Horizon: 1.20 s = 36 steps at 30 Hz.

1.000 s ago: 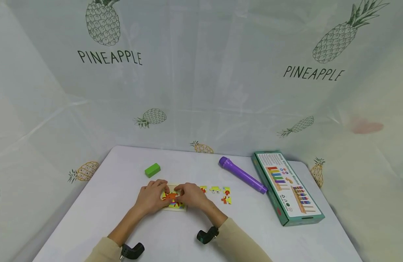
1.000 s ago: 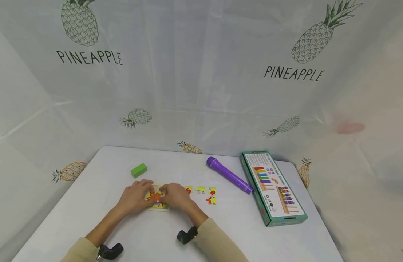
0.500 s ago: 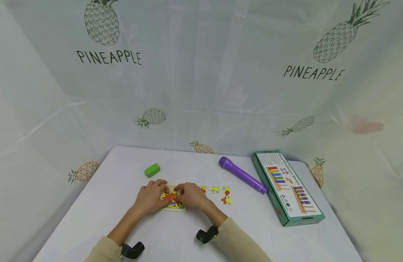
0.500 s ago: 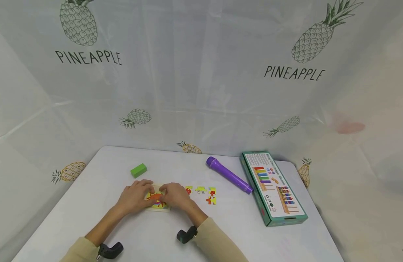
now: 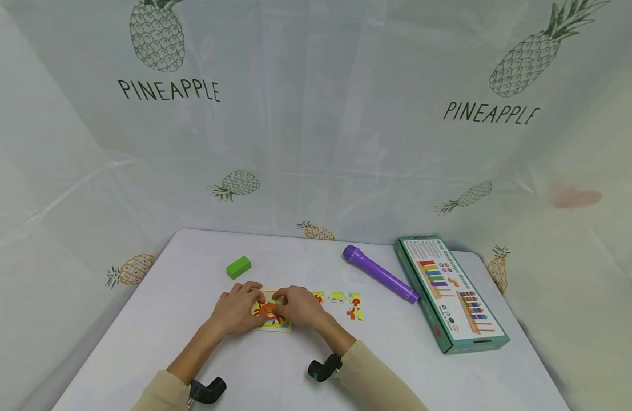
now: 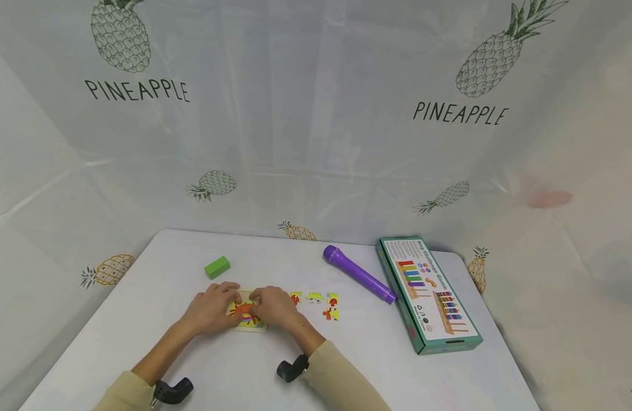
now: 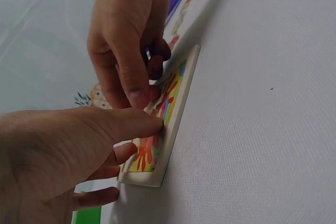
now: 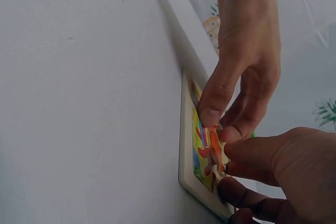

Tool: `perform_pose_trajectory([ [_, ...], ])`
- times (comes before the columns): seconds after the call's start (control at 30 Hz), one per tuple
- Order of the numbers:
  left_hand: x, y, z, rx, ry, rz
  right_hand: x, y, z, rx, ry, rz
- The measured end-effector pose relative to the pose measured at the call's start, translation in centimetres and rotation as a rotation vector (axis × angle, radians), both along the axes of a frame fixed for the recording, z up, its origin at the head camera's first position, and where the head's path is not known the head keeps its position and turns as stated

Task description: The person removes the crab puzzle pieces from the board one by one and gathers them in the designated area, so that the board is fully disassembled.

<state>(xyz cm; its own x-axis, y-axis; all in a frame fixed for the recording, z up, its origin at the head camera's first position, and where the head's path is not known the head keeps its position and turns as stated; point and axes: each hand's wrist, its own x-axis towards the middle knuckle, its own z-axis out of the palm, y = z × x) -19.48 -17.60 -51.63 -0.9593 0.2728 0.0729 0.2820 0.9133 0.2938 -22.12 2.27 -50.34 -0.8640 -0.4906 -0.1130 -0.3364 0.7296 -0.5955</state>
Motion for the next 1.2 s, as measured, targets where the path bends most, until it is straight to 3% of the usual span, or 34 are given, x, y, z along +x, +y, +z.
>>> perform_pose_trajectory([
  [0.63,0.42,0.02,0.49,0.0,0.002,-0.011,0.3,-0.29,0.42,-0.041,0.013,0.012],
  [1.2,0.1,-0.08,0.09,0.006,0.006,-0.01,0.19,-0.55,0.32,-0.074,0.034,-0.026],
])
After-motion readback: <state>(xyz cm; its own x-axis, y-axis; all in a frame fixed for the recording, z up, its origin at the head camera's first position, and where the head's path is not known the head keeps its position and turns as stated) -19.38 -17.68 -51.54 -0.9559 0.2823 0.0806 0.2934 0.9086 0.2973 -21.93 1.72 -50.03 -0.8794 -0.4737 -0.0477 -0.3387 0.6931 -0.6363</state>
